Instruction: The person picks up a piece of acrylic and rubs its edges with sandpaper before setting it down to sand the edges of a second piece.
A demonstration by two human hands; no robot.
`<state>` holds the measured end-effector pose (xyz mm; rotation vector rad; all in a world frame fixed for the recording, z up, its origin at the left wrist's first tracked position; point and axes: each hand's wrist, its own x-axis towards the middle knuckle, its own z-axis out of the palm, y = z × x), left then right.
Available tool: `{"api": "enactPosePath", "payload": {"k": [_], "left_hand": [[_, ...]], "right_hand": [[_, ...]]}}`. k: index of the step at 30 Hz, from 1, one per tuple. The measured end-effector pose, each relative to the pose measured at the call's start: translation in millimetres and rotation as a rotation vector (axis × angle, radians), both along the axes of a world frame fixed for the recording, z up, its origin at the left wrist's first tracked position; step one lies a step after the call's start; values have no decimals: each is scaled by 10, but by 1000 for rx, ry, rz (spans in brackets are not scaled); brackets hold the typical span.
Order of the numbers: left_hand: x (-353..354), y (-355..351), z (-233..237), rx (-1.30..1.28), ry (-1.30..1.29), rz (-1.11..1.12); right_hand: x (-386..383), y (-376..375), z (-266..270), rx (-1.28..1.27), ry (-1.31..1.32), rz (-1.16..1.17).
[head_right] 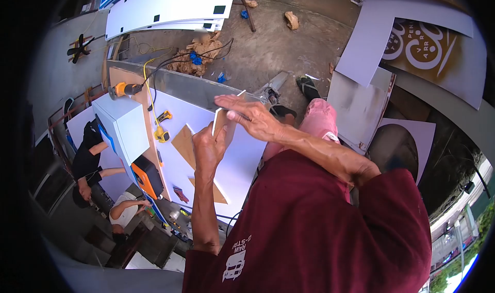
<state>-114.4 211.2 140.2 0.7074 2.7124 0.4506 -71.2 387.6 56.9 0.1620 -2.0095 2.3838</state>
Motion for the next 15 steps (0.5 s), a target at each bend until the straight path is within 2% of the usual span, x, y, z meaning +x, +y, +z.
{"api": "enactPosePath", "payload": {"k": [3, 4, 5, 8, 10, 12, 15], "left_hand": [[57, 31, -22, -18, 20, -9], [56, 61, -4, -24, 20, -9], [39, 111, 27, -29, 25, -10], [45, 117, 51, -20, 36, 1], [100, 71, 23, -34, 31, -5], [109, 58, -21, -65, 54, -30], [90, 87, 29, -59, 38, -16]], "right_hand": [[69, 15, 88, -124, 66, -18], [62, -11, -103, -127, 16, -4], [30, -10, -292, -71, -8, 0], [20, -59, -386, 40, -97, -21], [118, -50, 114, -34, 23, -43], [129, 12, 234, -76, 94, -41], [31, -59, -514, 67, -17, 0]]}}
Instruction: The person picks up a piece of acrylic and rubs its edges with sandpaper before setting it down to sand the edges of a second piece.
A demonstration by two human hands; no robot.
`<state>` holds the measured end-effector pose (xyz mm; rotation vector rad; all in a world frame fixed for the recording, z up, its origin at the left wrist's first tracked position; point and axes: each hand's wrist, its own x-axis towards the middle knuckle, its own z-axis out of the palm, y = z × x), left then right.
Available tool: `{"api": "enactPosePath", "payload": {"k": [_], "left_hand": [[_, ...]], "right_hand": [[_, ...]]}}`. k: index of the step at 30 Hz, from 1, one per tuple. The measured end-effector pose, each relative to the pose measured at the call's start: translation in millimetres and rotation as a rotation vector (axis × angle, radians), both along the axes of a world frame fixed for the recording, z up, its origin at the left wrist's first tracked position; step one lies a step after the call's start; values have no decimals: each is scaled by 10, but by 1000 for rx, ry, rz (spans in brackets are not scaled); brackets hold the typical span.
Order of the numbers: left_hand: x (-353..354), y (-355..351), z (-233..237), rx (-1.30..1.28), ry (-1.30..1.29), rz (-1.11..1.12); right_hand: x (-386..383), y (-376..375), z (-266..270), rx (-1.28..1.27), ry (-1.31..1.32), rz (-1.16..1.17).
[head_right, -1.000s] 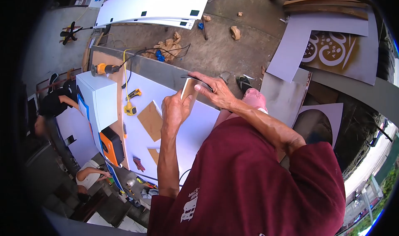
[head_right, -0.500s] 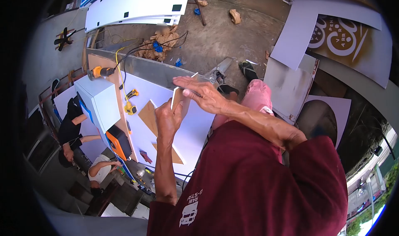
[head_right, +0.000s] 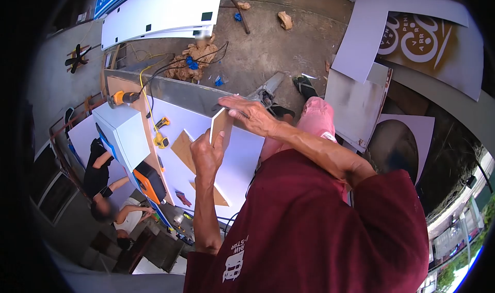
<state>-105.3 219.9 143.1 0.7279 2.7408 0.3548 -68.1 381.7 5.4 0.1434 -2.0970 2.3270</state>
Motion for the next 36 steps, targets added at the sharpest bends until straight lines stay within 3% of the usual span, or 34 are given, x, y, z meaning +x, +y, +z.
{"api": "enactPosePath", "payload": {"k": [6, 12, 15, 18, 20, 23, 25, 28, 30, 32, 35, 36], "left_hand": [[-119, 112, 25, 35, -28, -10], [-199, 144, -41, 75, -45, -9], [-201, 200, -8, 92, -49, -14], [-167, 148, -57, 38, -68, -15], [-189, 176, -65, 50, -58, -15], [-211, 160, -43, 83, -34, -30], [-189, 163, -43, 89, -43, -49], [-159, 157, -22, 71, -54, -62], [-188, 165, -61, 88, -40, -50], [-161, 148, -21, 92, -31, -43], [-154, 172, -45, 82, -14, -64], [-153, 173, -58, 74, -3, -74]], "right_hand": [[-100, 163, -63, 70, -126, -26], [-133, 228, -74, -20, -209, 31], [-79, 194, 414, -74, 20, -56], [-47, 172, 453, -165, 107, -83], [-55, 100, -230, -47, -106, -94], [-144, 158, -295, -48, -102, -77], [-60, 134, 328, -139, -22, -114], [-43, 167, 479, -228, 70, -98], [-108, 120, -84, -100, -64, -76], [-134, 151, -190, -112, -194, -34], [-69, 171, 625, -175, 73, -135], [-76, 196, 614, -185, 102, -128]]}}
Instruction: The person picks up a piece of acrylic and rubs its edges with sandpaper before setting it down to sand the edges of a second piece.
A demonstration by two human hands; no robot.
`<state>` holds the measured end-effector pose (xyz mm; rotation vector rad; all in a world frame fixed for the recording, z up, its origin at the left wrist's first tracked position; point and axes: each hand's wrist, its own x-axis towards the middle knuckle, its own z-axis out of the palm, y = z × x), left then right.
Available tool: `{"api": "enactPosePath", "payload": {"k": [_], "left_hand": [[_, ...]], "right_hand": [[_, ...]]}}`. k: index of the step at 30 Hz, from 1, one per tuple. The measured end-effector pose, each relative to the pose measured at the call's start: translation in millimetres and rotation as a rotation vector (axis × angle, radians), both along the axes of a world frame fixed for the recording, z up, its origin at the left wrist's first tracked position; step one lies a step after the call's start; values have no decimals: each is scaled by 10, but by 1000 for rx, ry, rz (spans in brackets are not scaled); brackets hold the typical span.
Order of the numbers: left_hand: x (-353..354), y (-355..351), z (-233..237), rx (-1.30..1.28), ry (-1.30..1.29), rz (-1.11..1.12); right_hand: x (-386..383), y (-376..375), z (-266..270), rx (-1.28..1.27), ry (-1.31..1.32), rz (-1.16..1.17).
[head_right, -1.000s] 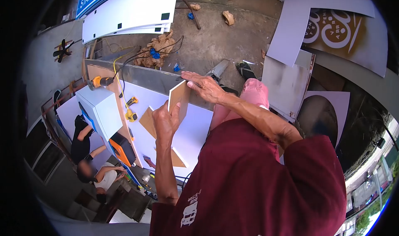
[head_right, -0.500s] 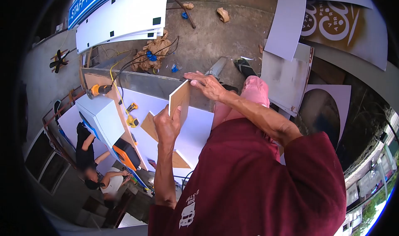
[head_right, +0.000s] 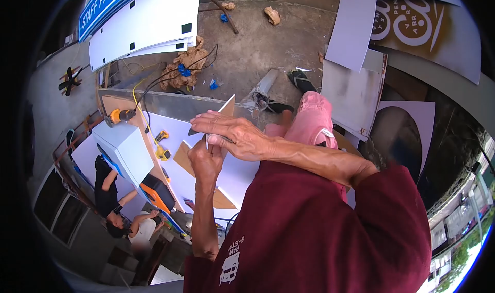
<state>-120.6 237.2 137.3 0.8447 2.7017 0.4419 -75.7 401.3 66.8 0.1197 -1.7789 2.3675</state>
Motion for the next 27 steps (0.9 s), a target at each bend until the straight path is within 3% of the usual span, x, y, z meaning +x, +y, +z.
{"api": "enactPosePath", "payload": {"k": [2, 6, 10, 11, 14, 17, 20, 24, 27], "left_hand": [[52, -37, 57, -28, -40, 17], [3, 38, 35, -41, -16, 19], [33, 19, -26, -6, 11, 10], [42, 20, -8, -22, -1, 17], [21, 45, -3, -21, -21, 32], [-23, 25, -19, -9, -24, 22], [-41, 26, -18, -1, -12, 23], [-48, 14, 46, 1, -71, 65], [-51, -19, 98, -9, -91, 67]], "right_hand": [[25, 2, 11, -33, 49, 0], [-34, -63, -646, 136, -141, 62], [89, -12, 57, 13, 8, -2], [89, -38, -130, -25, 53, -15], [-7, -153, -1107, 113, -251, 48], [-57, -217, -1185, 139, -372, 51], [85, -83, -520, 66, -203, 31], [-113, -179, -1037, 84, -301, 0], [-49, -215, -975, 105, -338, -8]]}}
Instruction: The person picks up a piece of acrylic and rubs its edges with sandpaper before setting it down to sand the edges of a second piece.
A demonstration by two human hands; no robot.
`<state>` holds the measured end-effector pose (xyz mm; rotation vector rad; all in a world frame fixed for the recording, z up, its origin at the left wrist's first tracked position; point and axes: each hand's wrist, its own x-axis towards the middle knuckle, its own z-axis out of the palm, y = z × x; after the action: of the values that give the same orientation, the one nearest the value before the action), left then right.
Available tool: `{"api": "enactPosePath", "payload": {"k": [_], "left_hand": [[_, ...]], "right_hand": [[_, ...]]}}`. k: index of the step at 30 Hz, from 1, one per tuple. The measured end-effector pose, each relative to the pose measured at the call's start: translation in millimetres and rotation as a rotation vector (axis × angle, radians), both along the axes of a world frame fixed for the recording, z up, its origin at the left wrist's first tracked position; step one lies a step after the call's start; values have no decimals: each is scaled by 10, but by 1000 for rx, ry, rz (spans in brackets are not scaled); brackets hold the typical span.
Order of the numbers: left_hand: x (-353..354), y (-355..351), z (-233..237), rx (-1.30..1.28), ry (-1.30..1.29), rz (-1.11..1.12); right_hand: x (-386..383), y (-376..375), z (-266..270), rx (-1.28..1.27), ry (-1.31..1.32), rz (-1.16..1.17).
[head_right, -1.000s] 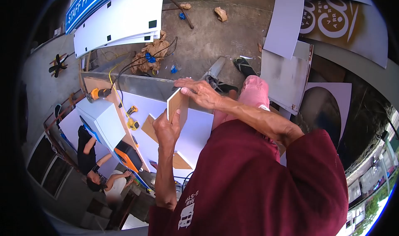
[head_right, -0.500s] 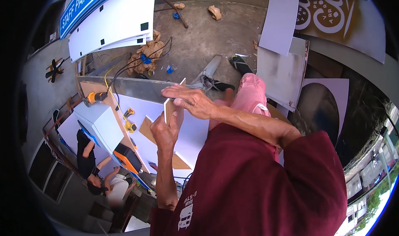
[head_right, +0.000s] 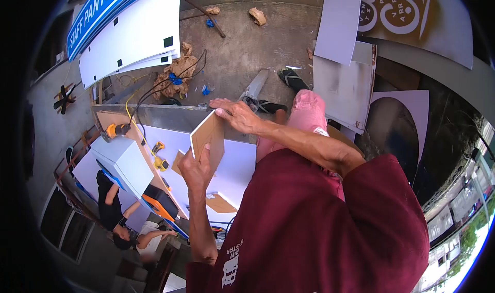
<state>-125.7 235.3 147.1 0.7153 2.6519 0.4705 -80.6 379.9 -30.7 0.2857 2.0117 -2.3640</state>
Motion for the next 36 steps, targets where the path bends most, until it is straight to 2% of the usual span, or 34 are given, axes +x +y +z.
{"api": "enactPosePath", "payload": {"k": [3, 5, 7, 10, 13, 14, 16, 17, 20, 23, 26, 29, 32, 35, 36], "left_hand": [[-64, 44, -101, 8, 4, 15], [-24, -12, -43, 2, -7, 16], [-60, -21, -62, 37, 9, 4], [-58, -49, -50, -1, -7, 21], [-64, -9, -4, -40, -46, 38], [-79, -18, -16, -15, -32, 35], [-101, -54, -47, 37, -9, 18], [-98, -84, -12, 24, -19, 17], [-81, -78, -30, 8, -33, 40], [-87, -27, -17, 2, -25, 39], [-74, -33, -29, 28, -13, 28], [-88, -32, -26, 35, -11, 24], [-45, -58, -13, 20, -15, 10], [-97, -41, -86, 49, 21, 17], [-72, -77, -76, 42, 25, 9]], "right_hand": [[65, 107, 376, -80, 106, -28], [-8, 77, 66, -79, -6, 13], [-128, 127, -23, -139, -197, 89], [-11, -2, 204, -8, 36, -13], [16, 33, 275, -123, 105, -23], [-18, -15, -83, -19, 69, -11], [-115, 167, -420, -28, -219, 151], [-53, 132, -492, -52, -381, 235], [42, 137, -368, -82, -420, 115], [25, 193, -236, 19, -219, -32], [-12, 10, -260, 81, 46, 56], [-11, 19, 421, -4, 122, 20], [-6, 155, 861, -93, 296, 43], [5, 23, -185, -34, 44, 65], [-28, 96, -163, -83, -64, 106]]}}
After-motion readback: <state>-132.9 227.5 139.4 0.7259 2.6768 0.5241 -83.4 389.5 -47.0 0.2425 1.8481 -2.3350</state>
